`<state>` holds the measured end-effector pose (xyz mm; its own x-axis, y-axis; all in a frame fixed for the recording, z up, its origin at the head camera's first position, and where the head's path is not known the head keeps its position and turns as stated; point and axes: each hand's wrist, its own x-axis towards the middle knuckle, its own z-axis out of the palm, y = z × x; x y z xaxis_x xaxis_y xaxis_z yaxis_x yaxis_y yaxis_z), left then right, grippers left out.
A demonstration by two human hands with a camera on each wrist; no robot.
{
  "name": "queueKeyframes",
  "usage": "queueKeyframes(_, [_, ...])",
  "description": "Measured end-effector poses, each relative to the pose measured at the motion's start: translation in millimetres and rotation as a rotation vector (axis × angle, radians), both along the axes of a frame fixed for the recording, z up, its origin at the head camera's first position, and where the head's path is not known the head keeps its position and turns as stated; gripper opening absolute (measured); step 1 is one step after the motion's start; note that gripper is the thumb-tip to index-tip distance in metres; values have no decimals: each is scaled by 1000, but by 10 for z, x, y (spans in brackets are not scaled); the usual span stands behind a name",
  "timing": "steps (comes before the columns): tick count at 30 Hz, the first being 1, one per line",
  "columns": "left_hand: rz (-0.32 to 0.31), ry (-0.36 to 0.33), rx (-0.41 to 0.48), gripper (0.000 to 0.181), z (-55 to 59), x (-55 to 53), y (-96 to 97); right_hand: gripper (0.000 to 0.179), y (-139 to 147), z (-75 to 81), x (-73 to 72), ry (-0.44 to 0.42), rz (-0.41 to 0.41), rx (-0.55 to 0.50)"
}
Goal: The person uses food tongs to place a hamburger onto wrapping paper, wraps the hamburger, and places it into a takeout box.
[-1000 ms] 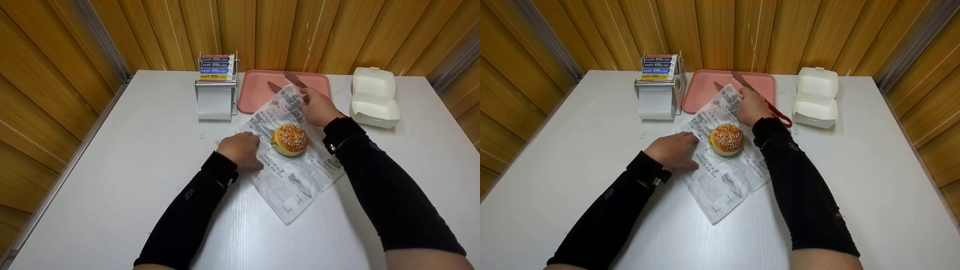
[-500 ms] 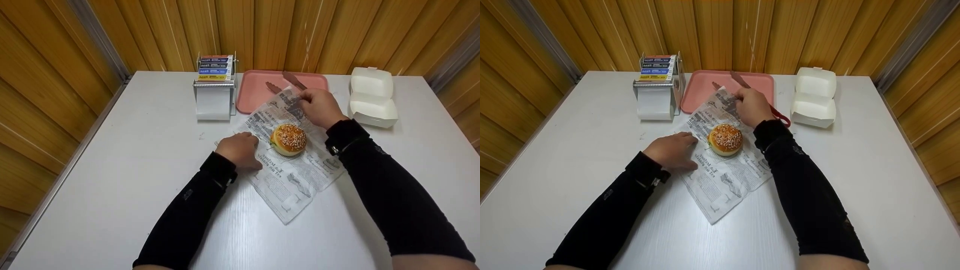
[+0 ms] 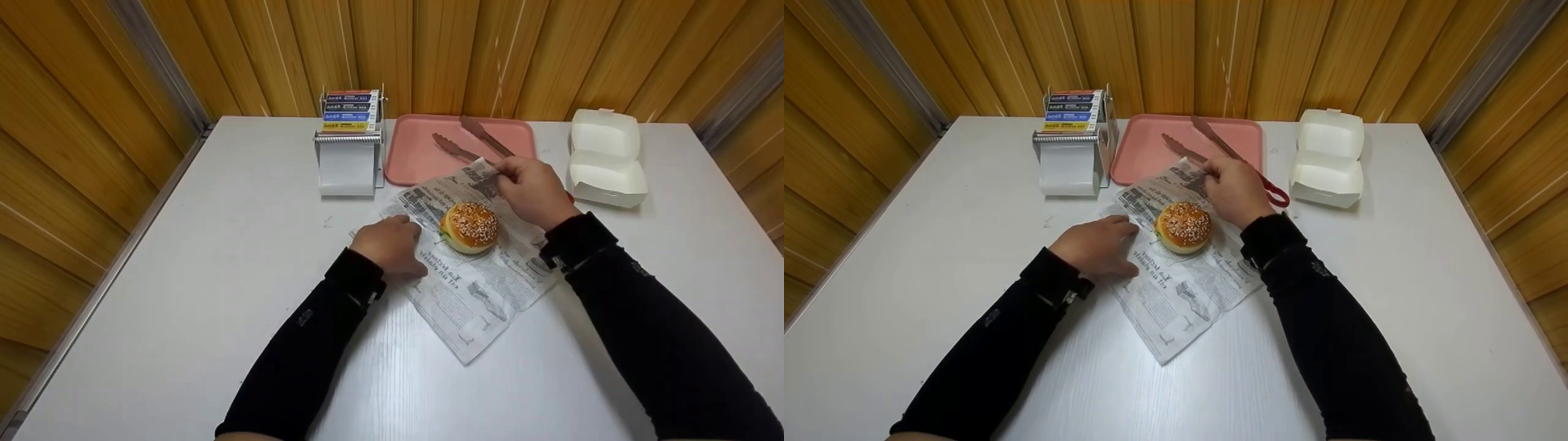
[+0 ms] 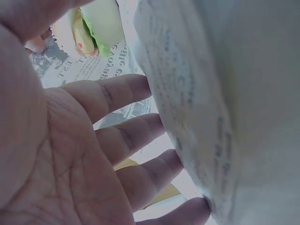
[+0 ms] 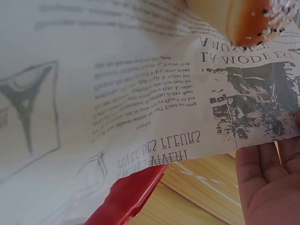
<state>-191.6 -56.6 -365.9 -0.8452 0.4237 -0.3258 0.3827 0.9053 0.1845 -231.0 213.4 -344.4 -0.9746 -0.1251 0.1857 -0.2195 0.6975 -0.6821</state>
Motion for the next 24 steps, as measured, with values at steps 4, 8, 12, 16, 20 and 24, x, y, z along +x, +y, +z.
queueKeyframes(4, [0,3,-2,88,-3,4,-1,21,26,-38,101,10,10,-18])
queueKeyframes(8, [5,-7,0,88,5,8,-1,20,37,-72,206,44,5,-11])
queueKeyframes(12, [5,-18,1,90,6,10,-5,20,25,-104,313,93,17,18])
queueKeyframes(16, [5,-20,4,90,-2,7,-5,19,10,-138,424,130,57,34])
queueKeyframes(20, [5,-13,6,91,-13,0,-7,19,6,-182,498,144,98,27])
queueKeyframes(24, [-3,-11,-2,91,-14,-3,-7,22,15,-232,565,151,131,46])
